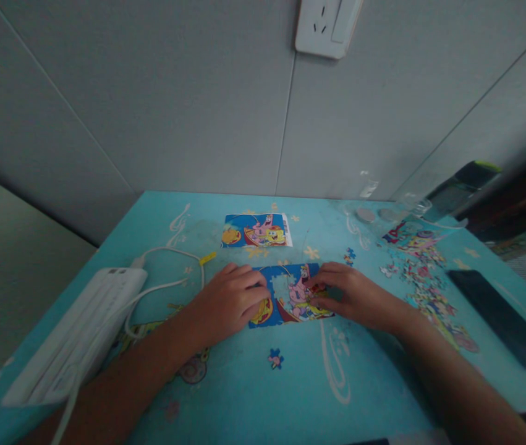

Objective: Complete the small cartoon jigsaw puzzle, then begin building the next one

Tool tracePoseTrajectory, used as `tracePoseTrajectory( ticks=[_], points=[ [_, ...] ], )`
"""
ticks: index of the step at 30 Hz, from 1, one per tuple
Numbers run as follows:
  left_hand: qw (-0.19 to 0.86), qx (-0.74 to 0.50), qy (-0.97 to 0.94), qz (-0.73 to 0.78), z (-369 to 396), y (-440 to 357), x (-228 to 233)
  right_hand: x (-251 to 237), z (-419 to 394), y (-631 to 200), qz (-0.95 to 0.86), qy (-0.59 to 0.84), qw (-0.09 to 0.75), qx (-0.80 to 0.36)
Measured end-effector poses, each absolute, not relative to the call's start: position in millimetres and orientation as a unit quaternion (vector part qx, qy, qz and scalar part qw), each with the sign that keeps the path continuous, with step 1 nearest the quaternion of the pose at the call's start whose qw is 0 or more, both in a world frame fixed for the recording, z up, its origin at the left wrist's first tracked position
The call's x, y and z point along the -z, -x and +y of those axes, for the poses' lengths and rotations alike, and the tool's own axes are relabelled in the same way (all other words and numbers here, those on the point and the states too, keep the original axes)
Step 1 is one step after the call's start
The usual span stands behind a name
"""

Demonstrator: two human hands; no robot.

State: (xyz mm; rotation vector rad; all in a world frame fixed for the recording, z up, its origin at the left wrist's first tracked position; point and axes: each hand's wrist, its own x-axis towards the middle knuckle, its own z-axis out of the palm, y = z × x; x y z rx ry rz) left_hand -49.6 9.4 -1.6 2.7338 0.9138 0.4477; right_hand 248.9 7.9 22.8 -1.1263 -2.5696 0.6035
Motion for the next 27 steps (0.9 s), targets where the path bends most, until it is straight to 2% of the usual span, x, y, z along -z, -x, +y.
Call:
tracePoseTrajectory(
  ticks=[6, 14, 22, 27],
  points=[
    [0.108, -0.151, -0.932, 0.311, 8, 49, 1, -22, 7, -248, -0.883, 0.381, 0.151, -0.231],
    [0.108, -0.148, -0.933, 0.311, 8, 49, 1, -23, 3, -241, -0.830, 0.427, 0.167, -0.317],
    [0.105, -0.152, -0.932, 0.311, 6, 48, -2, -17, 4, -233, -0.825, 0.420, 0.218, -0.309],
    [0.097, -0.163, -0.933, 0.305, 6, 48, -1, -18, 3, -231, -0.863, 0.364, 0.198, -0.288]
  ],
)
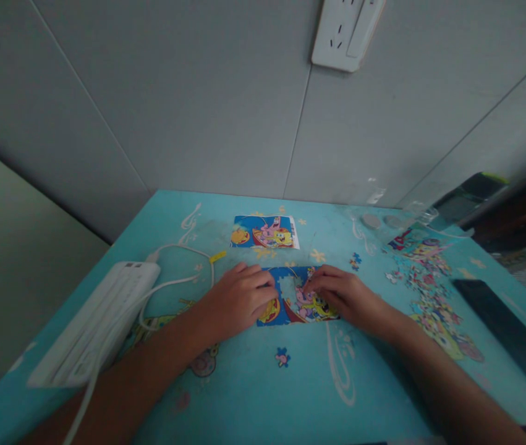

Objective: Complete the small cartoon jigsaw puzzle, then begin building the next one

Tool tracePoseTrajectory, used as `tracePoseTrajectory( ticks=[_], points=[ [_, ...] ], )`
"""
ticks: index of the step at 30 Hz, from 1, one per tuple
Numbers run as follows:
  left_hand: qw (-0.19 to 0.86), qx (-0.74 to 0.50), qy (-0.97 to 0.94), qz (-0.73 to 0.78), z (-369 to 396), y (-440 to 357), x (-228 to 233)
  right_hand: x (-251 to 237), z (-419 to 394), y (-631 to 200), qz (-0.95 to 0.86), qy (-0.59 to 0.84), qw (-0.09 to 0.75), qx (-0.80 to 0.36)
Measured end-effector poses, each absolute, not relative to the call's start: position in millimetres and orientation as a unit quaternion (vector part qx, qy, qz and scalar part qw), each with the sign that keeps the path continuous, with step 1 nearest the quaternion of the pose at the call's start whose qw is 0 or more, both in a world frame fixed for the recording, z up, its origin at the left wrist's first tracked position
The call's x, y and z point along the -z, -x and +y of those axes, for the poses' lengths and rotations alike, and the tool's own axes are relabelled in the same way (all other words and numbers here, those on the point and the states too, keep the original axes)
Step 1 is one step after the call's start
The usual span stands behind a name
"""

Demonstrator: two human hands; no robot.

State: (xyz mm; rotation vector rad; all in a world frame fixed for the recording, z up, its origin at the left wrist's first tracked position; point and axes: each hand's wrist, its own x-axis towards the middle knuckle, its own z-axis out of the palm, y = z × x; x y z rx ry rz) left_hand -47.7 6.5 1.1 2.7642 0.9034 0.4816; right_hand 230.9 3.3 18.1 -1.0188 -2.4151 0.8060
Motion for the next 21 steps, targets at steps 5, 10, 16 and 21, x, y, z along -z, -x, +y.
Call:
tracePoseTrajectory(
  ticks=[5, 10, 16, 21],
  points=[
    [0.089, -0.170, -0.934, 0.302, 7, 48, 1, -14, 4, -231, -0.880, 0.359, 0.202, -0.237],
    [0.096, -0.159, -0.934, 0.307, 8, 48, -1, -18, 9, -241, -0.865, 0.421, 0.211, -0.172],
    [0.098, -0.164, -0.933, 0.305, 7, 48, -1, -20, 5, -239, -0.863, 0.447, 0.167, -0.164],
    [0.097, -0.154, -0.934, 0.308, 7, 49, -2, -17, 3, -234, -0.864, 0.445, 0.154, -0.175]
  ],
)
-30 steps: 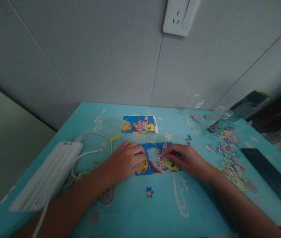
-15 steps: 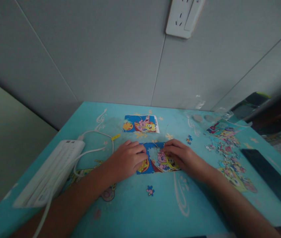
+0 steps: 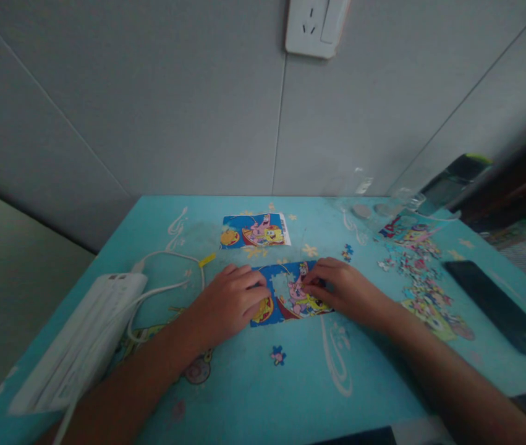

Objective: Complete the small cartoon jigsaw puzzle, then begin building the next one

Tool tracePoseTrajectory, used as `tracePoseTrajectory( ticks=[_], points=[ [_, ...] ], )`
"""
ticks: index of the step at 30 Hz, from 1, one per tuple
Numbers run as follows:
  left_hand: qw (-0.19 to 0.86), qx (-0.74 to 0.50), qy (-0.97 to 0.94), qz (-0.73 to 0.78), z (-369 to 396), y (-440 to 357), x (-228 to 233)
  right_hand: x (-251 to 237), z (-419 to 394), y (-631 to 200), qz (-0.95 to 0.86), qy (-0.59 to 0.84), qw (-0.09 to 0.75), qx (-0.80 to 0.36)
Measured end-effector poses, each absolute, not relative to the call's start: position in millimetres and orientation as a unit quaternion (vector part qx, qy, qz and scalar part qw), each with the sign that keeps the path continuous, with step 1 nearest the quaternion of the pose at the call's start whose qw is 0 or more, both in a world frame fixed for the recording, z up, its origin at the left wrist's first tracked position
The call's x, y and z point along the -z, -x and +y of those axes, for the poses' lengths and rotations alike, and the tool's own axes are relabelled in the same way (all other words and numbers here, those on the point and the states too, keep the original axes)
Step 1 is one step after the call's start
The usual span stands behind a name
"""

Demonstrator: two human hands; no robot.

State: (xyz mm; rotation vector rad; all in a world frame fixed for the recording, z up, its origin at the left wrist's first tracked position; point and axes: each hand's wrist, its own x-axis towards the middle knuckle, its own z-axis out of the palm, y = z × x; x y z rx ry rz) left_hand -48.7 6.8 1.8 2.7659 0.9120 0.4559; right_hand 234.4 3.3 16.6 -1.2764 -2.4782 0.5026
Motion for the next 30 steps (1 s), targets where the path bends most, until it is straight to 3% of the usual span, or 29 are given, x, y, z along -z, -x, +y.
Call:
tracePoseTrajectory(
  ticks=[22, 30],
  points=[
    [0.093, -0.145, -0.937, 0.304, 8.7, 48.9, 2.4, -13.8, 1.1, -229.2, -0.861, 0.406, 0.202, -0.229],
    [0.095, -0.146, -0.936, 0.306, 7.8, 49.6, 0.7, -8.4, 1.3, -228.6, -0.881, 0.385, 0.182, -0.208]
  ],
)
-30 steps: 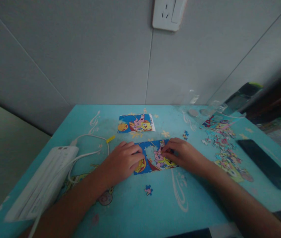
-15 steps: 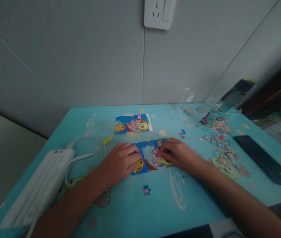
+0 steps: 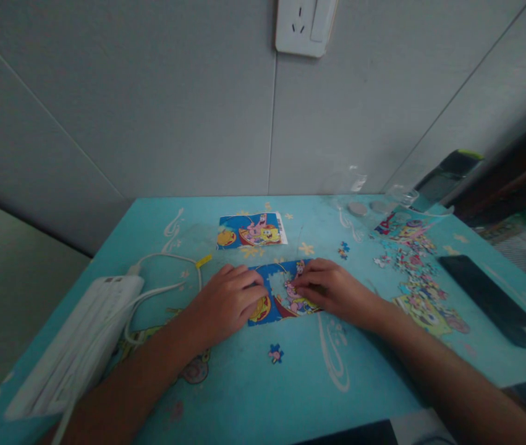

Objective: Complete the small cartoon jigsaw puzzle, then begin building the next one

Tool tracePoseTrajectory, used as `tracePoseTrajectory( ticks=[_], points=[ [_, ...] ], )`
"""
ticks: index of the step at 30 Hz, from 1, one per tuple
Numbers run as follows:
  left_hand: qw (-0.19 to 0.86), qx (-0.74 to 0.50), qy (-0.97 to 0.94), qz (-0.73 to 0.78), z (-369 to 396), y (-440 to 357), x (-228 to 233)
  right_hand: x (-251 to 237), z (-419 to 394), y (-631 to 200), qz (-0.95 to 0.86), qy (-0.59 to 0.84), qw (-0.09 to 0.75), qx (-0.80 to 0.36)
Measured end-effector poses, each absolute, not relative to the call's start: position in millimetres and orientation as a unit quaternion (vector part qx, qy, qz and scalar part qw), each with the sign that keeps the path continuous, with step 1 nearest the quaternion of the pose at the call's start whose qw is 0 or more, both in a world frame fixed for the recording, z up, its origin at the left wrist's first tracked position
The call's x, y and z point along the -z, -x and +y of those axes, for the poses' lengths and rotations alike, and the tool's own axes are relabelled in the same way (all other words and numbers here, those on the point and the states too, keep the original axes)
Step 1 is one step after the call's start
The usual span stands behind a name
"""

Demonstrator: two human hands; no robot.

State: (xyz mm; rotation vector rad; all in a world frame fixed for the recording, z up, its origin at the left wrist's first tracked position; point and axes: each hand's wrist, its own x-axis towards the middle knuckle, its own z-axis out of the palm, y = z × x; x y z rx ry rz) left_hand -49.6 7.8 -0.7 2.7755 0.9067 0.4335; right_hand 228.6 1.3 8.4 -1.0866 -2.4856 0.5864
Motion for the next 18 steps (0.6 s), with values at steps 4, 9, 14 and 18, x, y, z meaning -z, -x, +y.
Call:
tracePoseTrajectory(
  ticks=[4, 9, 14, 18],
  points=[
    [0.096, -0.142, -0.936, 0.308, 8, 49, 0, -8, 2, -228, -0.882, 0.385, 0.187, -0.195],
    [0.092, -0.139, -0.936, 0.310, 7, 50, 1, -8, 0, -226, -0.886, 0.375, 0.183, -0.201],
    [0.090, -0.141, -0.936, 0.310, 6, 50, 1, -13, -8, -218, -0.888, 0.360, 0.171, -0.228],
    [0.087, -0.138, -0.936, 0.313, 6, 49, 0, -15, -11, -216, -0.893, 0.343, 0.164, -0.240]
  ],
)
